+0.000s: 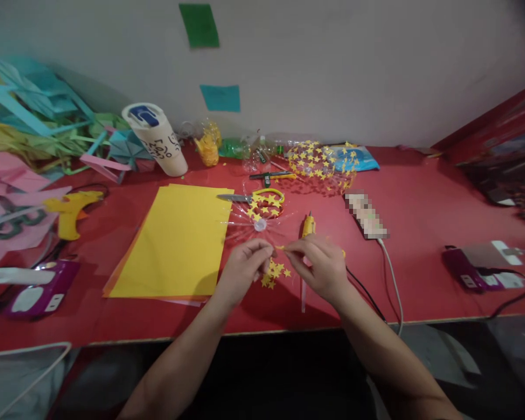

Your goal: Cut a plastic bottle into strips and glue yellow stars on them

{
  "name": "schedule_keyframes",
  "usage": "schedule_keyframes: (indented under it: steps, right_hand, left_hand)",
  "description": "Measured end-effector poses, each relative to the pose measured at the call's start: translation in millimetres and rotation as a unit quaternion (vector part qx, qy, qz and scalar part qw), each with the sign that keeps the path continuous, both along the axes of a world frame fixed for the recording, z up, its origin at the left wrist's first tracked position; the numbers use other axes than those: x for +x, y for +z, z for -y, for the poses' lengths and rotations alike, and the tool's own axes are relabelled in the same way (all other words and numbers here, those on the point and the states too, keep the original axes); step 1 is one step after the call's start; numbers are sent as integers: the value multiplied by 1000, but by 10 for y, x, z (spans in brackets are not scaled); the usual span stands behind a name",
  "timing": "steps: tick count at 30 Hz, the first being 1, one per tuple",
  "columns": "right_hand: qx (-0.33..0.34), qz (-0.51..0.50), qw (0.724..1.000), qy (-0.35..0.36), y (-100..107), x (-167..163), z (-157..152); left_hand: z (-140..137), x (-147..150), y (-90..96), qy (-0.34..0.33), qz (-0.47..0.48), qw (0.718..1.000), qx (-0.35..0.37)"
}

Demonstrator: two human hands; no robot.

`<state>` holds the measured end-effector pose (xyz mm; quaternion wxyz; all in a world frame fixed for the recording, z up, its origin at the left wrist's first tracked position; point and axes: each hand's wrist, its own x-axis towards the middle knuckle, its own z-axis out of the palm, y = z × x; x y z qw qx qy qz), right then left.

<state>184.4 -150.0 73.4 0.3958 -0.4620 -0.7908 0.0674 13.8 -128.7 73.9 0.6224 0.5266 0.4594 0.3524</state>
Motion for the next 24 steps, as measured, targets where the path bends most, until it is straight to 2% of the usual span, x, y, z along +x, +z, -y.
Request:
schedule_keyframes:
  steps: [1,2,4,6,7,9,13,18,24]
  right_hand:
    - [-3,-2,1000,-11,19,4,-36]
    - [-6,-3,1000,-18,39,8,-79]
    - [-13,-2,1000,-21,78,21,-178]
    - [-31,-2,999,-13,115,37,-274]
    - [-47,-6,999,-8,130,45,-314]
    - [-88,-23,996,4,152,55,-371]
    - [-132,-44,990,39,128,24,-423]
    - [-99,-20,994,29,29,-35,-463]
    - [-86,30,995,50,-1,-19,-470]
  left_hand:
    - [-24,-29,-20,40,-51,994,88]
    - [-53,-55,-46,84,-109,973,186]
    - [-116,-89,-117,146,-217,895,360]
    - [-172,-90,-202,163,-281,829,456]
    - [-194,-79,-244,165,-300,806,483]
    - [-221,-45,-312,168,-322,779,511]
    - [-246,5,-383,170,-325,770,522]
    - [-269,16,-411,165,-302,787,512]
    - [-284,30,-422,168,-264,802,508]
